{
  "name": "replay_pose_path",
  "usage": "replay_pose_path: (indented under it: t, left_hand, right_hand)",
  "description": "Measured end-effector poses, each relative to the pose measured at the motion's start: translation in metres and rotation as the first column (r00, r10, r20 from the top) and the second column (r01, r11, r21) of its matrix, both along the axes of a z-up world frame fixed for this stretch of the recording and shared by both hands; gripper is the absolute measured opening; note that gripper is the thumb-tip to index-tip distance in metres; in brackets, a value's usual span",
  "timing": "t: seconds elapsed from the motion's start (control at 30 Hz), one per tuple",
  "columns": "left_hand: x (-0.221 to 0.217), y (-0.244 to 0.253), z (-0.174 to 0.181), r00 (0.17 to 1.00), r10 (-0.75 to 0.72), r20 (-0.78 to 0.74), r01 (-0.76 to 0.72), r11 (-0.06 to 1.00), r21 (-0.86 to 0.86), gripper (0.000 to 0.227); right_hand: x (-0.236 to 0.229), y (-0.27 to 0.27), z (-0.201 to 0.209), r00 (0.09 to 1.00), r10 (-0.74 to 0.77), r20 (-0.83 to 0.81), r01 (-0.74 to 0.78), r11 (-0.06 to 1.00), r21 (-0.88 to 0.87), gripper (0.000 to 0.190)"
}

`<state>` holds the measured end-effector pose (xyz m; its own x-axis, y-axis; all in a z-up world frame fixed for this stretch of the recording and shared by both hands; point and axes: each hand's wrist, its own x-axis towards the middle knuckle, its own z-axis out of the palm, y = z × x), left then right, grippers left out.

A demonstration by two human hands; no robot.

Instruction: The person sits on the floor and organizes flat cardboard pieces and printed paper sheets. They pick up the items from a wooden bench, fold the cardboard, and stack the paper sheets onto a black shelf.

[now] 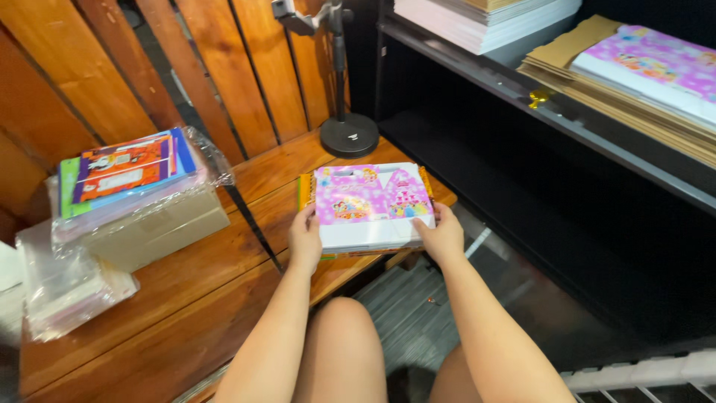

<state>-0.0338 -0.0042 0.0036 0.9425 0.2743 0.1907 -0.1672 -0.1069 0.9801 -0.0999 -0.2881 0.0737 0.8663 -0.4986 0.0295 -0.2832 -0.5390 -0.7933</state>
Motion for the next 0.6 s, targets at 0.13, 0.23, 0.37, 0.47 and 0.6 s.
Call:
replay_pose_path:
  t: [0.13, 0.23, 0.37, 0.47, 0.6]
  left_hand:
    - [-0.009, 0.003, 0.014, 1.000, 0.010, -0.026, -0.008, 0.998, 0.056, 0.037]
    - [-0.015, 0.005, 0.022, 0.995, -0.029, -0.100, 0.033, 0.998, 0.044, 0.038]
    - [-0.024, 0.005, 0.036, 0.989, -0.044, -0.140, 0.049, 0.998, 0.030, 0.038]
    - [-0.023, 0.005, 0.039, 0.983, -0.050, -0.176, 0.054, 0.998, 0.017, 0.036]
    - [-0.024, 0.006, 0.044, 0.975, -0.074, -0.207, 0.078, 0.997, 0.014, 0.037]
  right_hand:
    - [0.002, -0.002, -0.007, 1.000, 0.011, -0.010, -0.011, 0.999, -0.049, 0.068]
    - [0.001, -0.004, -0.009, 0.999, 0.010, -0.032, -0.012, 0.997, -0.078, 0.070]
    - [0.004, -0.007, -0.016, 1.000, 0.027, -0.003, -0.027, 0.999, -0.036, 0.070]
    - [0.003, -0.005, -0.014, 1.000, 0.027, -0.001, -0.027, 0.999, -0.038, 0.069]
    - [-0.004, 0.003, 0.000, 0.999, 0.034, -0.009, -0.034, 0.999, -0.020, 0.068]
